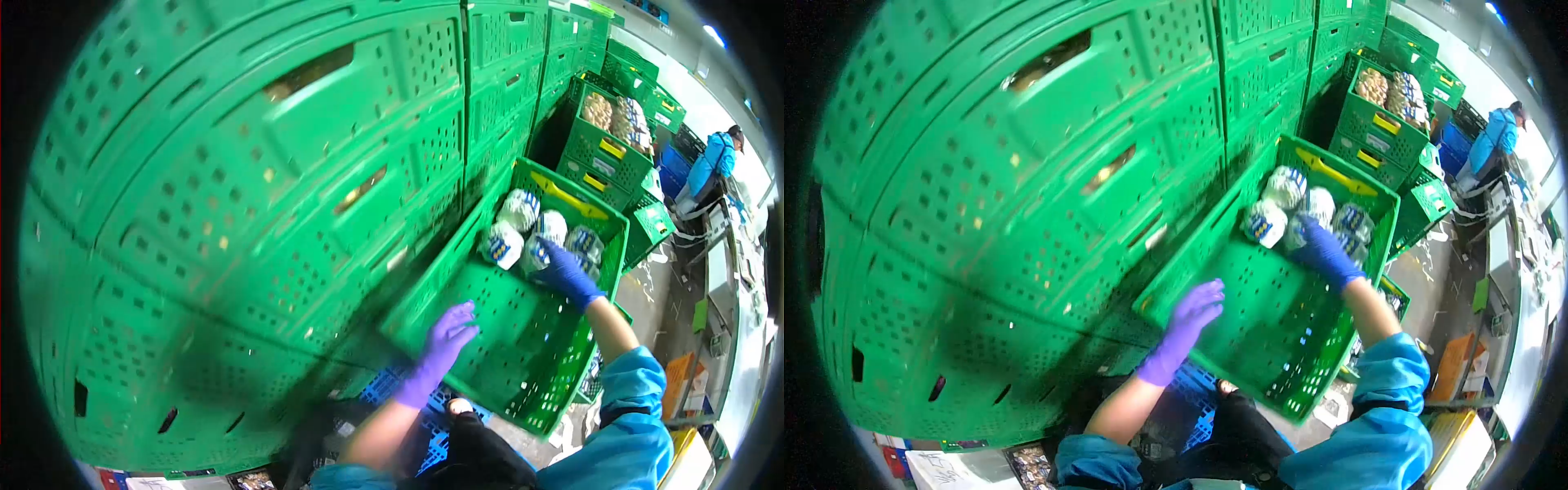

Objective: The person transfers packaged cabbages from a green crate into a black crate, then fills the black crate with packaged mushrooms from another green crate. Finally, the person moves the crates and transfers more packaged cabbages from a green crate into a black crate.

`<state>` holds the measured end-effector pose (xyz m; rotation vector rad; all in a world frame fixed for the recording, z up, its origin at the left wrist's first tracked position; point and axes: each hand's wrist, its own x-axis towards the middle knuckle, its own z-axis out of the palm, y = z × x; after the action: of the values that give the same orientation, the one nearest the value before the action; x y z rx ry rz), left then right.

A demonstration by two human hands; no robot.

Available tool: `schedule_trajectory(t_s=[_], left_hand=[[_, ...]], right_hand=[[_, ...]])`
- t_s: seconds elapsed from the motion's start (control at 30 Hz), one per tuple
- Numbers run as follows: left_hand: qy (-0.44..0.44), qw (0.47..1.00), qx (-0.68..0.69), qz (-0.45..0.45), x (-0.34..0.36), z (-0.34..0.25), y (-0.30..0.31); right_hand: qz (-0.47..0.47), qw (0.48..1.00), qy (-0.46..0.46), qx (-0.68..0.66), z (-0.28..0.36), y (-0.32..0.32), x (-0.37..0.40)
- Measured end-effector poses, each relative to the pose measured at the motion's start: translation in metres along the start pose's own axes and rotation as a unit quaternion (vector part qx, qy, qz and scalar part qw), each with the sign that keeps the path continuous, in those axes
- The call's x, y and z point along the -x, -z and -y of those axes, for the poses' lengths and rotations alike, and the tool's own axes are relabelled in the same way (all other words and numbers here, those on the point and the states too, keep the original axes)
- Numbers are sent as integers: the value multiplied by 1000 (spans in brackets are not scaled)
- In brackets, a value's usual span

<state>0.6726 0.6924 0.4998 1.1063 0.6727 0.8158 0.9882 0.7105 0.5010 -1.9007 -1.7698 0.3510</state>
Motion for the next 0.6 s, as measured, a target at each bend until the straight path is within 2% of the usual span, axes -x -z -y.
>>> schedule_trajectory(t_s=[0.03,0.1,0.13,0.2,0.23,0.27,0.33,0.37,0.4,0.47,0.53,0.6], left_hand=[[0,1000,-3,-3,-33,8,-5],[166,984,42,-44,-87,29,-17],[170,983,42,-46,-113,43,-21],[257,960,-49,-103,-164,73,-26],[302,947,-39,-103,-189,90,-25],[303,947,-39,-101,-205,95,-32],[283,944,7,-169,-234,123,-41],[270,943,40,-192,-249,146,-42],[257,947,67,-178,-255,146,-45],[209,943,182,-183,-277,200,-43],[197,938,220,-183,-291,232,-39],[181,932,255,-185,-291,222,-44]], right_hand=[[19,1000,9,10,-18,-19,-32],[26,1000,9,3,-42,-58,-78],[11,1000,-1,-16,-50,-74,-93],[17,999,-27,-4,-62,-95,-120],[55,998,-29,-23,-85,-112,-136],[50,998,-44,-11,-93,-119,-145],[-7,977,-169,-128,-85,-99,-166],[-97,973,-167,-126,-90,-92,-174],[-222,970,-85,54,-98,-87,-182],[-135,979,-148,51,-115,-69,-197],[-137,978,-136,83,-145,-77,-205],[-39,984,-94,146,-147,-76,-205]])
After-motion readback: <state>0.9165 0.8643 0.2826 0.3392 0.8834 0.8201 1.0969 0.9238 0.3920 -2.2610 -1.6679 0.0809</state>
